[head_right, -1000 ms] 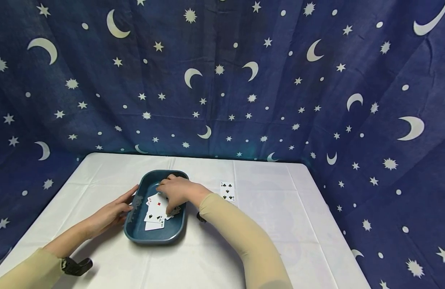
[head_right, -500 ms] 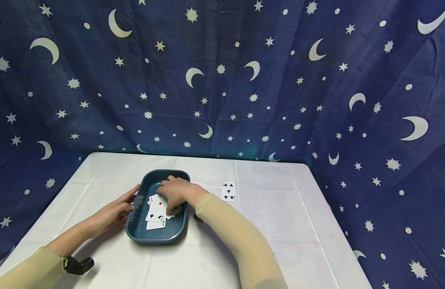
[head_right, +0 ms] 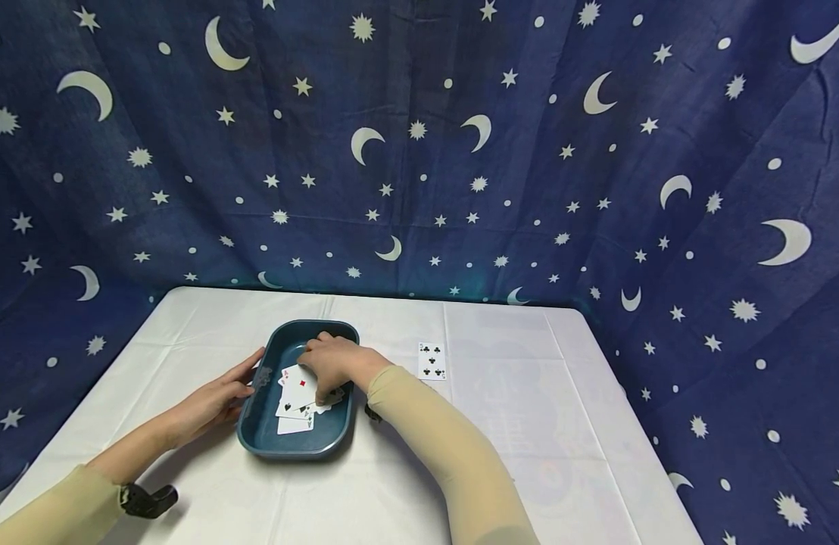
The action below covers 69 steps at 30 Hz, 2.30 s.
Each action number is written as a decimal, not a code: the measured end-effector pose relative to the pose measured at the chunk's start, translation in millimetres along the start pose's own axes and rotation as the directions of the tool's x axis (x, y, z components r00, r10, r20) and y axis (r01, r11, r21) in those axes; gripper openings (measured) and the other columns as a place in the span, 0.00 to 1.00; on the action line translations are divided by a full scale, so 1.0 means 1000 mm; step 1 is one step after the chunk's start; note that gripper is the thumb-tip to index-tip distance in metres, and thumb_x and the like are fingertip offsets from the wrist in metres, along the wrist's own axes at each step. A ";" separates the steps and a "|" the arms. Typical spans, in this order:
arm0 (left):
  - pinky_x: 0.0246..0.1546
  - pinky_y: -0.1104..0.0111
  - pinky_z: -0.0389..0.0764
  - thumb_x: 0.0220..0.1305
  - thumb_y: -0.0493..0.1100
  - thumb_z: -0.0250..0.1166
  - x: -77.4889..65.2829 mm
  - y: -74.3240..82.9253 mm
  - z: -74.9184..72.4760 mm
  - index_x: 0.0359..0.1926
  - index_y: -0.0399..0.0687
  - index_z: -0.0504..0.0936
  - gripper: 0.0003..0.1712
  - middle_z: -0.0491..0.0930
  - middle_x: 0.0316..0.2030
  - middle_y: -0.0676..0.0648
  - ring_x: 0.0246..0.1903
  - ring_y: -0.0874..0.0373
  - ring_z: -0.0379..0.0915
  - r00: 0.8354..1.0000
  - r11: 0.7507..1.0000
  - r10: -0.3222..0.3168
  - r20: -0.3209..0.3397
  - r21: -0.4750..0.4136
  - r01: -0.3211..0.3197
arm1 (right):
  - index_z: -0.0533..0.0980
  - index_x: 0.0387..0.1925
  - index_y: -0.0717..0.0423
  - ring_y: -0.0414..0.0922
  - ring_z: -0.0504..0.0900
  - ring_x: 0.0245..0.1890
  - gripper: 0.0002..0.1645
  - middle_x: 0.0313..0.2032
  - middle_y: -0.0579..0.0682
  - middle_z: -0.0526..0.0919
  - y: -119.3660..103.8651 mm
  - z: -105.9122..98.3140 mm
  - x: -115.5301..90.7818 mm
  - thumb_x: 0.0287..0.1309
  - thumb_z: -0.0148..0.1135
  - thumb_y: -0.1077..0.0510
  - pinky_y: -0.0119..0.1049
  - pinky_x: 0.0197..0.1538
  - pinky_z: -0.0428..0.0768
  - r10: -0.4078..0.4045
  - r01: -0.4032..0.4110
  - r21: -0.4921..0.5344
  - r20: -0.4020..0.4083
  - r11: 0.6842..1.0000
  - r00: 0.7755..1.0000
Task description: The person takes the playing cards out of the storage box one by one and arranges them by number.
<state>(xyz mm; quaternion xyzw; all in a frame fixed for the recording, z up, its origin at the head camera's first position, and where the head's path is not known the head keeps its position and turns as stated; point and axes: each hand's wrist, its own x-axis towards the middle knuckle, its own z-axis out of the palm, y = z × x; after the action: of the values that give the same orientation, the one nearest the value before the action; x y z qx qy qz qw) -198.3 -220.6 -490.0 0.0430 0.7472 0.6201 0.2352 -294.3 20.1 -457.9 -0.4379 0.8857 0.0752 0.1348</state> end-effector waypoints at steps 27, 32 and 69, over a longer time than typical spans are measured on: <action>0.53 0.62 0.74 0.75 0.39 0.50 0.000 0.001 0.002 0.83 0.65 0.40 0.44 0.37 0.80 0.35 0.67 0.42 0.59 1.000 1.000 0.002 -0.010 -0.007 -0.002 | 0.71 0.72 0.41 0.43 0.63 0.66 0.53 0.64 0.44 0.72 0.020 -0.027 -0.053 0.44 0.79 0.34 0.38 0.66 0.66 0.005 0.024 0.147 -0.191 0.989 0.981; 0.52 0.63 0.75 0.74 0.39 0.50 0.000 0.001 0.002 0.83 0.64 0.41 0.44 0.37 0.80 0.35 0.66 0.42 0.60 1.000 1.000 -0.001 -0.028 -0.007 0.001 | 0.71 0.72 0.42 0.43 0.63 0.66 0.52 0.64 0.44 0.72 0.030 -0.035 -0.069 0.45 0.78 0.34 0.38 0.66 0.67 0.028 0.010 0.163 -0.232 0.987 0.972; 0.64 0.50 0.68 0.78 0.43 0.47 -0.001 -0.002 0.014 0.83 0.67 0.40 0.41 0.42 0.80 0.34 0.74 0.36 0.54 0.995 0.997 0.013 -0.103 0.071 -0.006 | 0.74 0.69 0.51 0.49 0.69 0.63 0.54 0.60 0.49 0.75 0.094 0.035 -0.225 0.41 0.79 0.34 0.49 0.63 0.71 0.256 -0.200 0.209 -0.290 0.957 0.922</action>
<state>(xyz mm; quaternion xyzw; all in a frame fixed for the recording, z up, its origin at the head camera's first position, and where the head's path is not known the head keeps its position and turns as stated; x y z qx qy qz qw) -191.3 -209.1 -493.6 0.0227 0.7796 0.5957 0.1918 -232.4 255.1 -420.9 -0.3242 0.9440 -0.0586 0.0203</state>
